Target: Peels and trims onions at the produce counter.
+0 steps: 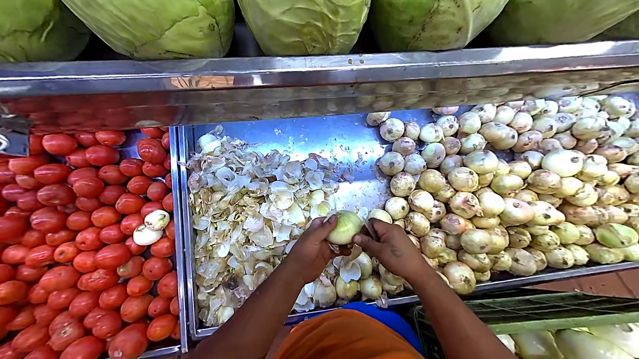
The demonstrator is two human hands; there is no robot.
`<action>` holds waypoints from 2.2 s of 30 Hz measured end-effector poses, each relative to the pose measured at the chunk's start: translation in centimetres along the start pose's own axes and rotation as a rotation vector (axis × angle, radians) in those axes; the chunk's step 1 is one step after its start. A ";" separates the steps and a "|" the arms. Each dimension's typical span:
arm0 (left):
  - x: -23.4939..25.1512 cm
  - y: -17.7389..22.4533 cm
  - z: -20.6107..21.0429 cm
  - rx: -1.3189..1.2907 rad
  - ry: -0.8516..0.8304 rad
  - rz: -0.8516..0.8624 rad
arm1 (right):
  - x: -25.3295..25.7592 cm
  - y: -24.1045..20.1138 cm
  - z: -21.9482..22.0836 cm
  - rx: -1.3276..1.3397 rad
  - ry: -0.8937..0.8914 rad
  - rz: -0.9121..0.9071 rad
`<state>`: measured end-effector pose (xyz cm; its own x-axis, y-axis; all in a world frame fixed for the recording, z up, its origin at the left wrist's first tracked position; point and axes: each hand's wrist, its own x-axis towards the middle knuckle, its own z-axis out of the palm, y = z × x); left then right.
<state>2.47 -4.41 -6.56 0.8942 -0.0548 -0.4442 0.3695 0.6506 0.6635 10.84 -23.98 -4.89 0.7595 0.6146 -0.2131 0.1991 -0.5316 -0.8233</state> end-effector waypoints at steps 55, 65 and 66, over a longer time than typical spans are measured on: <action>-0.1 2.2 7.3 1.358 -0.008 0.011 | -2.2 1.0 -1.6 1.144 0.080 0.328; 2.0 1.3 1.1 1.516 0.084 0.426 | -0.4 1.3 -3.3 1.121 -0.029 0.503; 2.2 1.0 1.1 1.497 0.052 0.453 | -0.1 1.2 -3.3 1.070 -0.098 0.525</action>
<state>5.07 -4.67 -6.20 0.9985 -0.0244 -0.0484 0.0165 -0.7131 0.7008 13.04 -26.64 -4.08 0.5339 0.5340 -0.6556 -0.7736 -0.0045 -0.6337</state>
